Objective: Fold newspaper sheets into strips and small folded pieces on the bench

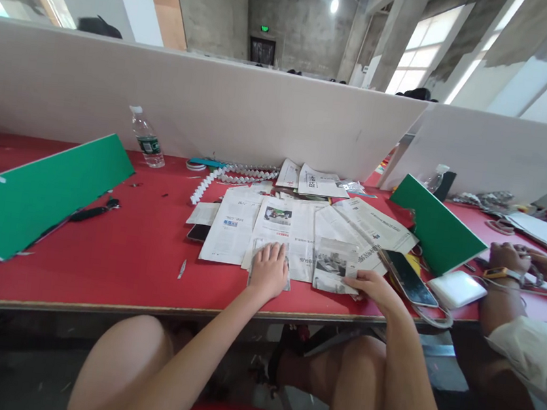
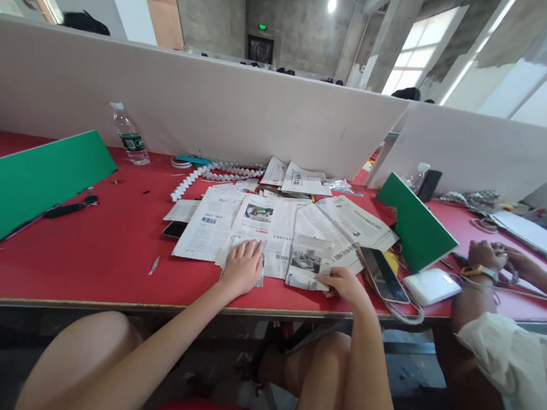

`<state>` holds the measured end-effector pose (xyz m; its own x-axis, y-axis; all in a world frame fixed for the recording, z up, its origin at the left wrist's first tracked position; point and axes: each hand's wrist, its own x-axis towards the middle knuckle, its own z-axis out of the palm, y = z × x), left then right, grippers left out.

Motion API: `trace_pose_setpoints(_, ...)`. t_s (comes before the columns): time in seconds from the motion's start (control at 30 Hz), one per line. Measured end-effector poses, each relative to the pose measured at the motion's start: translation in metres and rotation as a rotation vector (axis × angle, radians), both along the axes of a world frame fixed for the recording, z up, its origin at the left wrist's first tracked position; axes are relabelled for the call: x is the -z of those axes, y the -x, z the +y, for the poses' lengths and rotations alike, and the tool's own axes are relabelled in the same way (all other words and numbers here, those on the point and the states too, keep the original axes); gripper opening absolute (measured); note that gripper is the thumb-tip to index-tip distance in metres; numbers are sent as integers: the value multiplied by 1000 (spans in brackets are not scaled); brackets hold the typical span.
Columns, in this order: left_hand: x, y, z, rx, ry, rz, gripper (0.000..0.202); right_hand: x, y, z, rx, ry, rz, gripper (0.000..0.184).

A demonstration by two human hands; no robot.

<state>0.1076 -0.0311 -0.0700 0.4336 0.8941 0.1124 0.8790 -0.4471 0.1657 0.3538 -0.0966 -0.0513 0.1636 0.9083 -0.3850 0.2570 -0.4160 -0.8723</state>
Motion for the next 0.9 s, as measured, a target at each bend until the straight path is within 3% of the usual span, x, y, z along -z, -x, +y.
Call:
trace_pose_setpoints(0.13, -8, 1, 9, -3, 141, -12, 54, -4, -2, -3, 26, -87, 67, 35)
trace_pose_setpoints(0.27, -27, 10, 25, 47, 391, 17, 60, -19, 26, 13, -33, -107, 42, 31)
trace_pose_setpoints(0.37, -38, 25, 33, 141, 488, -21, 68, -29, 50, 27, -81, -125, -6, 32)
trace_pose_setpoints(0.5, -43, 53, 40, 196, 438, -216, 72, -32, 80, 42, -192, -81, -54, 27)
trace_pose_setpoints(0.63, -47, 71, 42, 48, 273, -347, 65, -30, 104, 51, -265, -18, -93, 25)
trace_pose_setpoints(0.73, -47, 74, 35, -19, 273, -262, 60, -27, 118, 52, -296, -6, -111, 20)
trace_pose_setpoints(0.9, -39, 71, 17, 33, 290, 40, 70, -29, 118, 50, -277, -34, -154, 29)
